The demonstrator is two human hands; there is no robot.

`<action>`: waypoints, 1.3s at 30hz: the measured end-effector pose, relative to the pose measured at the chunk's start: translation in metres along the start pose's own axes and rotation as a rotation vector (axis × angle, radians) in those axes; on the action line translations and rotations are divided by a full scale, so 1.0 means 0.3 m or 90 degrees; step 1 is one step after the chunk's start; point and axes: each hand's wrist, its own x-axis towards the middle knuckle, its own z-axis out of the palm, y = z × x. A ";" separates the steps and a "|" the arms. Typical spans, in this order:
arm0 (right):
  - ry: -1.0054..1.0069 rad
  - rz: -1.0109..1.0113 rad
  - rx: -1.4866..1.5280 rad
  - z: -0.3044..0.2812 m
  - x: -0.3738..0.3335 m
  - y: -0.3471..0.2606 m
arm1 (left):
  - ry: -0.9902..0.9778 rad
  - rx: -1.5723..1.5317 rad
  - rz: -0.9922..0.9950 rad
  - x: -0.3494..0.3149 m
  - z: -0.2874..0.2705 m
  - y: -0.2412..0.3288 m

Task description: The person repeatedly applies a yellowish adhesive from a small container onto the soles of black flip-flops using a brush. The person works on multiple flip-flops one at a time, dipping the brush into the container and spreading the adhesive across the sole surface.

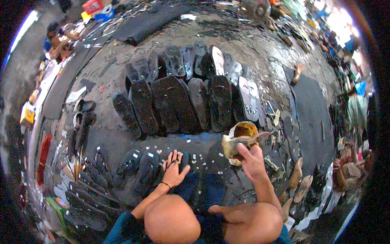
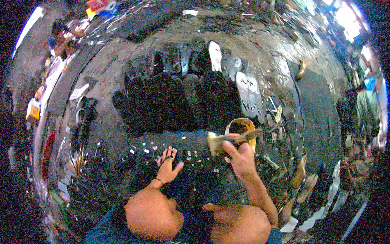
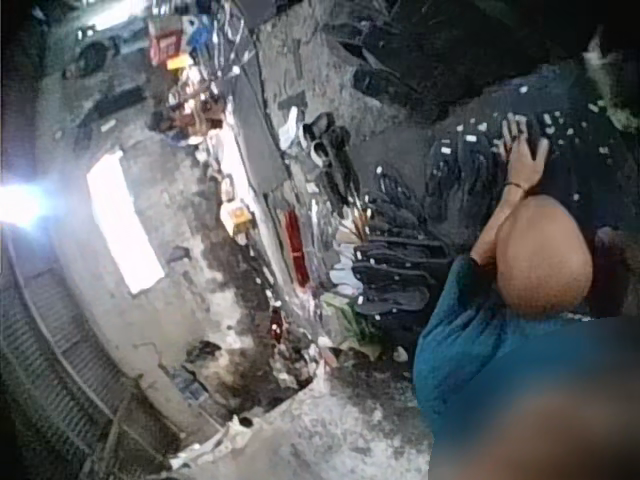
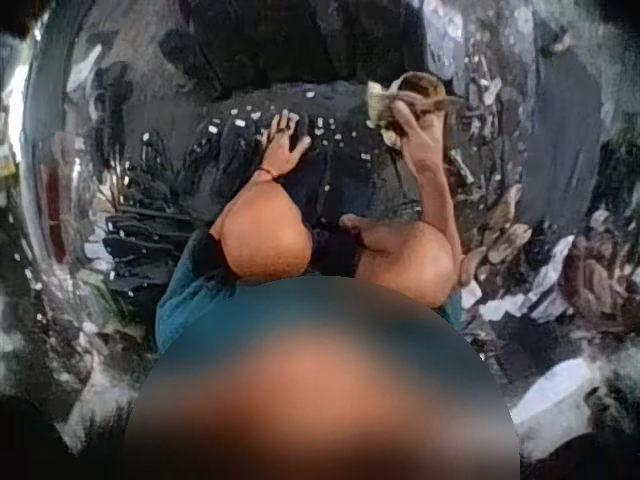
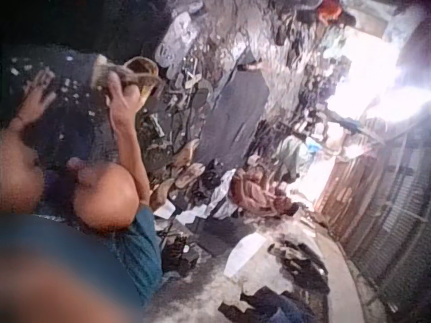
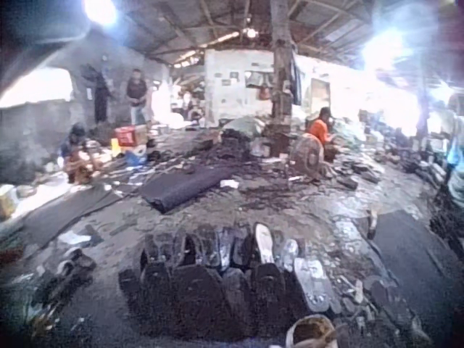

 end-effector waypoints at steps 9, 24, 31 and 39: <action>-0.210 -0.468 -0.384 0.235 0.085 0.021 | -0.041 -1.060 -0.193 0.305 -0.384 0.350; -0.144 -0.501 -0.327 0.202 0.108 0.028 | -0.059 -1.019 -0.125 0.257 -0.299 0.346; -0.014 -0.341 -0.183 0.115 0.282 -0.053 | -0.148 -1.190 -0.071 0.242 -0.354 0.400; -0.282 -0.212 -0.226 0.175 0.018 0.119 | -0.107 -1.222 -0.071 0.338 -0.330 0.183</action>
